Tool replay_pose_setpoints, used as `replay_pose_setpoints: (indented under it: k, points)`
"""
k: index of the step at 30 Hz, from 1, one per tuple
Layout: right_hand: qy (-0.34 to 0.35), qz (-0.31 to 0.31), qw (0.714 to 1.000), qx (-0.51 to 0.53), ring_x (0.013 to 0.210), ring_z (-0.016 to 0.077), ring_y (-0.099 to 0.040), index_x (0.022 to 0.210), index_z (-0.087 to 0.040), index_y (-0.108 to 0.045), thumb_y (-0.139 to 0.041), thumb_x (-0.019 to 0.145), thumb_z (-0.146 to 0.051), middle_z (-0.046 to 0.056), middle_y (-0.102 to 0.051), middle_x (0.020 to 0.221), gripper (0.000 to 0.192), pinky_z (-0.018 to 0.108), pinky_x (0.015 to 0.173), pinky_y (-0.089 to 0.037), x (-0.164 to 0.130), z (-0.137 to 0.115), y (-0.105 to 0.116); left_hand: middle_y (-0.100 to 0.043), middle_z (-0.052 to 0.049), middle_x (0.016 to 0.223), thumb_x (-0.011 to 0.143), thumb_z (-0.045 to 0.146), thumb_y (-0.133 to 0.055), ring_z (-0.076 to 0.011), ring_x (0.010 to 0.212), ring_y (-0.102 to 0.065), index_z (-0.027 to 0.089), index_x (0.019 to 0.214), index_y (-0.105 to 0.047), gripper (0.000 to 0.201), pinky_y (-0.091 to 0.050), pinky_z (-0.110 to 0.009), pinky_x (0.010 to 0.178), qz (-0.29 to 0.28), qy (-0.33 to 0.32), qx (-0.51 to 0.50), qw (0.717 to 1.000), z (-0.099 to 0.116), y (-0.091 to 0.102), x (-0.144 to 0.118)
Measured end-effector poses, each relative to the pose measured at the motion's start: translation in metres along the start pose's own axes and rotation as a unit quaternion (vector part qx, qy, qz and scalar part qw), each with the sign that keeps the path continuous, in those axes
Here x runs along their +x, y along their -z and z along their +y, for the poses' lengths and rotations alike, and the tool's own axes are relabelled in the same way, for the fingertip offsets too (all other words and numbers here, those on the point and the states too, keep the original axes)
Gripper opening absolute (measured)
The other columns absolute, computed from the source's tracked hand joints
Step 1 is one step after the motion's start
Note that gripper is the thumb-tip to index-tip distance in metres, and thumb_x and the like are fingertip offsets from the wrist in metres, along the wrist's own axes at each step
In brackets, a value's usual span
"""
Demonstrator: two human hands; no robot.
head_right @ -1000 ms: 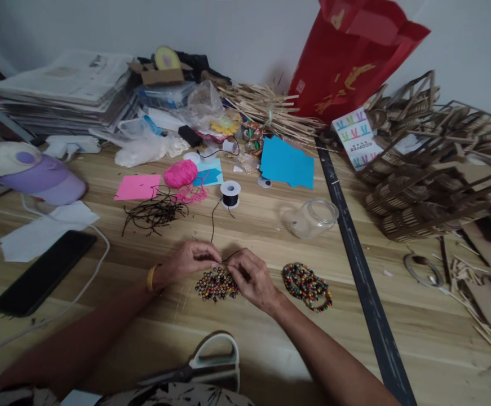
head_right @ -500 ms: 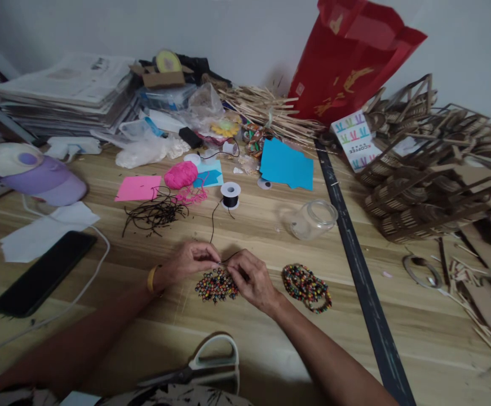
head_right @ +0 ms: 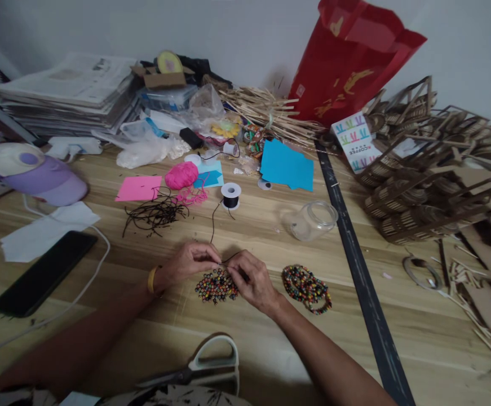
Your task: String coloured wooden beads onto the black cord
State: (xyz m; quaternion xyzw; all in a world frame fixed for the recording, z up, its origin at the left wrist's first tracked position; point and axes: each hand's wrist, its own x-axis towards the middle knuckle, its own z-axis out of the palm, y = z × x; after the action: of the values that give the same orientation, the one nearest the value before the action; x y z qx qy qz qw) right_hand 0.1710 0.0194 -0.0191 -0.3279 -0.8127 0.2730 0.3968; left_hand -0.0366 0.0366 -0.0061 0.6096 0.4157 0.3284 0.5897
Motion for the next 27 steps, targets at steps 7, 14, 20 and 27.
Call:
replay_pose_setpoints:
  k: [7,14,20,27]
  points:
    - [-0.001,-0.006,1.000,0.005,0.073,0.0165,-0.057,0.085,-0.019,-0.057,-0.050,0.092,-0.020,0.006,-0.060,0.079,0.010,0.029,0.066,-0.048,0.0005,-0.0004,0.0000,-0.068,-0.006,0.079,0.070,0.021,-0.070,-0.0144,0.074,-0.062,0.010,0.077,-0.069,0.014,-0.048,-0.025,0.070,-0.005,-0.018,0.005,1.000,-0.0013,-0.0006,-0.0003]
    - [0.003,-0.007,1.000,0.015,0.075,0.0164,-0.058,0.085,-0.019,-0.057,-0.051,0.091,-0.018,0.006,-0.061,0.080,0.009,0.029,0.066,-0.048,0.0009,-0.0012,-0.0002,-0.068,-0.007,0.078,0.070,0.021,-0.070,-0.0146,0.074,-0.062,0.009,0.078,-0.070,0.014,-0.048,-0.025,0.070,-0.001,-0.013,0.009,1.000,-0.0004,-0.0009,-0.0010]
    - [0.005,-0.019,1.000,0.019,0.077,0.0169,-0.058,0.086,-0.019,-0.057,-0.050,0.092,-0.019,0.007,-0.062,0.082,0.010,0.030,0.068,-0.050,0.0021,-0.0030,0.0007,-0.067,-0.006,0.078,0.071,0.019,-0.068,-0.0139,0.074,-0.061,0.009,0.080,-0.070,0.013,-0.048,-0.024,0.069,-0.005,-0.018,0.010,1.000,-0.0005,-0.0011,-0.0014]
    - [0.012,-0.028,0.999,0.025,0.077,0.0175,-0.060,0.086,-0.019,-0.058,-0.050,0.092,-0.020,0.007,-0.063,0.082,0.010,0.030,0.069,-0.050,0.0018,-0.0015,0.0006,-0.068,-0.007,0.080,0.072,0.020,-0.068,-0.0145,0.075,-0.062,0.010,0.080,-0.071,0.013,-0.048,-0.024,0.070,-0.006,-0.026,0.019,0.999,0.0005,-0.0011,-0.0012]
